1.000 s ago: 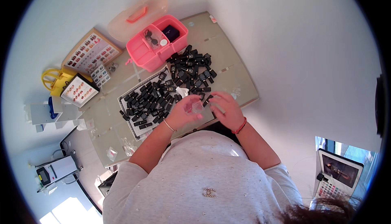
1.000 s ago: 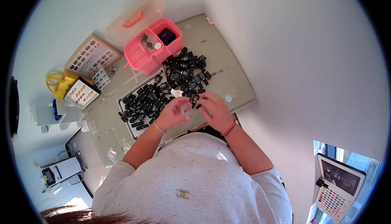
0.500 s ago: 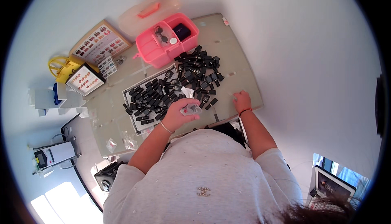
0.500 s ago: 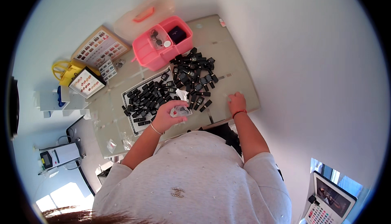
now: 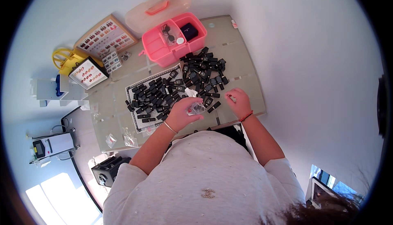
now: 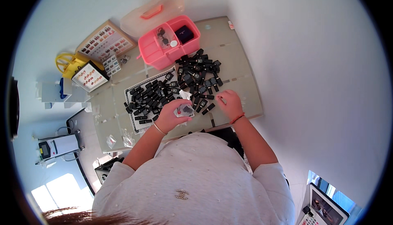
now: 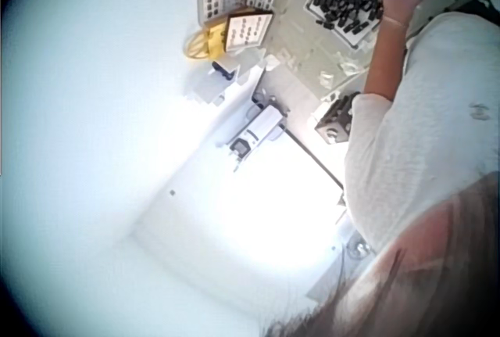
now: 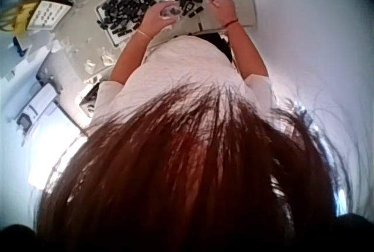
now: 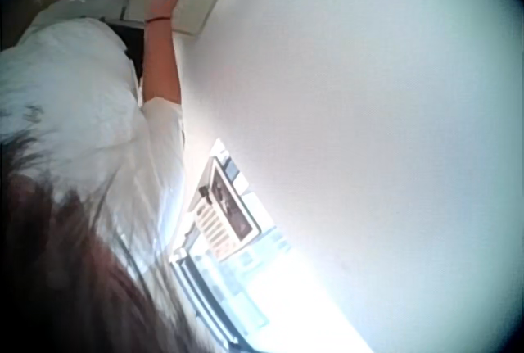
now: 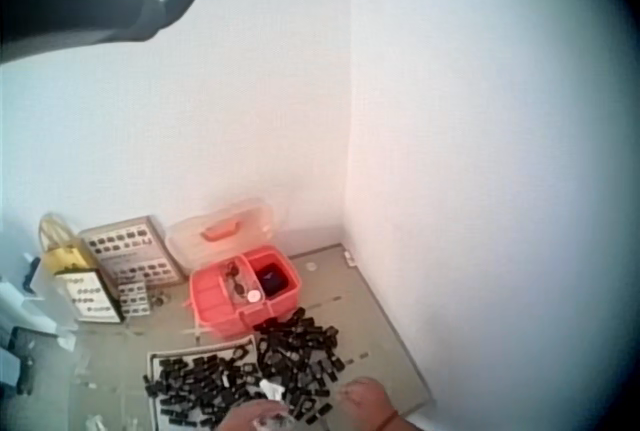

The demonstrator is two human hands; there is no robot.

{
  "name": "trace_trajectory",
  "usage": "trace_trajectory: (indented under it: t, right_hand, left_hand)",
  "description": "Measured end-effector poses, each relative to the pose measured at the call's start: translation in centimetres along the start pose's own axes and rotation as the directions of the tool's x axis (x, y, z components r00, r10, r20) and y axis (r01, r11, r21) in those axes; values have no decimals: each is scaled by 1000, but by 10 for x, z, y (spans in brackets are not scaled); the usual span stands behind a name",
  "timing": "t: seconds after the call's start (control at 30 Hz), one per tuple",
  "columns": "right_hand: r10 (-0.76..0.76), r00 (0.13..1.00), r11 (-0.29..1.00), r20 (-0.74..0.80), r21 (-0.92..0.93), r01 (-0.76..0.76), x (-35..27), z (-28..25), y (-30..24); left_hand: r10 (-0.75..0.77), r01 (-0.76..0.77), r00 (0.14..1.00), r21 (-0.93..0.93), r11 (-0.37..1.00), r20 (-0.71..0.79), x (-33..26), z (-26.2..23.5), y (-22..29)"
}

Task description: The person organizes cosmetic items on a table, handling small bottles and tubes. They wrap a cylindrical item in bubble wrap and then proceed to pack numerous small black cosmetic tubes into a clear plastic bag.

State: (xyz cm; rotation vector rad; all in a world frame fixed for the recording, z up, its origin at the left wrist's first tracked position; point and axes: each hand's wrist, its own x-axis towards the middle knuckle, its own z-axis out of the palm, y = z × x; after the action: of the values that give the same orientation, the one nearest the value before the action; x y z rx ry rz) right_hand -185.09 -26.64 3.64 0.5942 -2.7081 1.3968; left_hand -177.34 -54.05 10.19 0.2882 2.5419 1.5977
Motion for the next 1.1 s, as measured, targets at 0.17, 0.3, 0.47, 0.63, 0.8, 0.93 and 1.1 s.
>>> trace_trajectory:
  t: [0.17,0.3,0.47,0.63,0.8,0.93,1.1]
  right_hand:
    - [-161,987,970,1,188,158,8,-7,-85]
    - [-243,968,963,59,137,233,7,2,-95]
    - [-122,992,974,33,195,113,6,-1,-97]
    - [54,990,990,-132,-122,-70,12,-8,-3]
    - [274,961,878,44,-419,-231,-16,1,88]
    - [159,977,874,140,-480,-74,-31,21,119]
    - [128,957,811,259,-583,50,-24,31,118]
  left_hand:
    - [-131,131,990,6,991,61,6,6,2]
    - [-141,141,985,4,990,104,7,6,10]
    - [-185,185,977,17,983,109,7,0,12]
    - [-180,181,982,-8,983,60,-1,-3,0]
    - [-101,100,995,18,995,20,-7,0,-14]
    - [-144,143,989,24,989,27,-8,1,-11]
    - [-180,180,984,6,984,12,-9,-1,-4]
